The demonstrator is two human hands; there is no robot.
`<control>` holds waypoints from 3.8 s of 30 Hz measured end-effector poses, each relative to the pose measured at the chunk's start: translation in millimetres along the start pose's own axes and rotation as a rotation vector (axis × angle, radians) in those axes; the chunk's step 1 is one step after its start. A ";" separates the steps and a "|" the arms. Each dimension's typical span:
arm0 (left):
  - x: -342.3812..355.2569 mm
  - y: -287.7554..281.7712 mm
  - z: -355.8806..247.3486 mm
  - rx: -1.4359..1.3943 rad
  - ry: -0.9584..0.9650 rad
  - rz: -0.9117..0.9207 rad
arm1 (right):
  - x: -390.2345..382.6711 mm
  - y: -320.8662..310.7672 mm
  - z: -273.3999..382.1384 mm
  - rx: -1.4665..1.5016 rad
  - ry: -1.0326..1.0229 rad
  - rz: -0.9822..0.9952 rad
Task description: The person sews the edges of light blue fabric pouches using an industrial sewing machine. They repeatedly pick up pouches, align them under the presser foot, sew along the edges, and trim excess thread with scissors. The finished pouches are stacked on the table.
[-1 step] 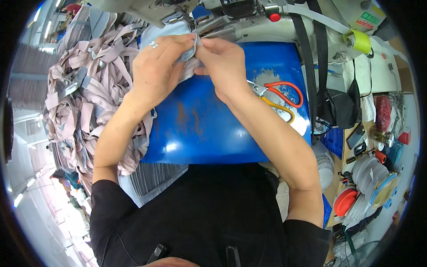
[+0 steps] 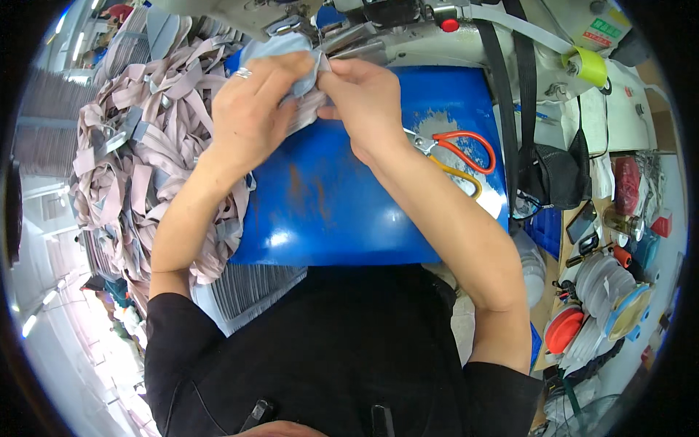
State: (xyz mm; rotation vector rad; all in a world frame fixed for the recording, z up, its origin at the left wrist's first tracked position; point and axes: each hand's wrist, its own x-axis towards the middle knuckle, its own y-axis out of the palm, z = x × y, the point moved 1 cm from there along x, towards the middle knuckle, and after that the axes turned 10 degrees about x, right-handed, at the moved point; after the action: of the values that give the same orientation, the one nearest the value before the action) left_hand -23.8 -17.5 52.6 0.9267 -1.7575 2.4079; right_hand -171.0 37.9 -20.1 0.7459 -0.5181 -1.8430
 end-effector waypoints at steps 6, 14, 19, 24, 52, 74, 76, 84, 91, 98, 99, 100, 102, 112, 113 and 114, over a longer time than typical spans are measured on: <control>-44.8 -23.0 30.5 0.297 -0.045 0.324 | -0.2 20.3 -5.0 -0.122 -0.134 -0.123; -3.4 -74.4 33.9 0.406 0.358 0.433 | -20.5 -2.4 3.4 -0.341 -0.056 -0.032; 12.0 -83.3 30.1 0.352 0.394 0.496 | -23.9 -6.4 11.1 -0.261 0.050 0.027; 26.5 -83.6 26.4 0.366 0.399 0.533 | -12.7 -1.7 3.2 -0.052 0.039 0.020; 41.4 -8.4 -55.8 0.205 -0.153 0.369 | -4.4 -9.4 -11.8 0.077 -0.130 0.071; -51.7 -7.7 -81.6 -0.098 -0.170 -0.024 | -74.7 -49.5 -4.9 -0.380 -0.181 0.109; -54.7 -4.8 -78.5 -0.144 -0.125 -0.089 | -76.2 -47.3 -10.2 -0.231 -0.098 0.091; -25.4 -6.8 -62.6 -0.170 0.006 -0.150 | -60.7 -34.1 -10.6 -0.081 -0.050 0.122; -2.0 0.5 -25.2 -0.094 0.072 -0.084 | -18.1 -12.3 -6.7 0.030 -0.060 0.179; 11.0 16.7 6.8 -0.073 0.081 -0.045 | -1.0 3.7 -9.6 0.129 -0.057 0.022; 8.3 16.1 8.2 -0.069 0.079 -0.041 | -2.1 6.5 -6.2 0.125 -0.054 0.009; 7.4 12.1 9.2 -0.036 0.055 -0.027 | -2.8 7.4 -5.0 0.121 -0.051 -0.004; 8.0 0.8 12.0 0.027 0.011 -0.002 | -1.4 4.4 -5.7 0.091 -0.080 -0.023; -16.5 -28.5 22.4 0.141 0.057 0.320 | -5.9 15.3 -17.1 -0.240 -0.226 -0.063; -15.2 -32.1 27.4 0.116 0.082 0.334 | -7.3 9.5 -15.2 -0.276 -0.175 -0.035; -11.9 -35.6 31.1 0.091 0.106 0.343 | -7.5 0.3 -9.0 -0.314 -0.126 -0.006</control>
State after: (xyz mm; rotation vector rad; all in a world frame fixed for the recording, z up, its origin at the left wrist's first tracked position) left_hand 12.4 -27.9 83.7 0.5237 -1.9166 2.7013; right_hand -162.5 44.6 -24.4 0.4229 -0.2951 -1.9272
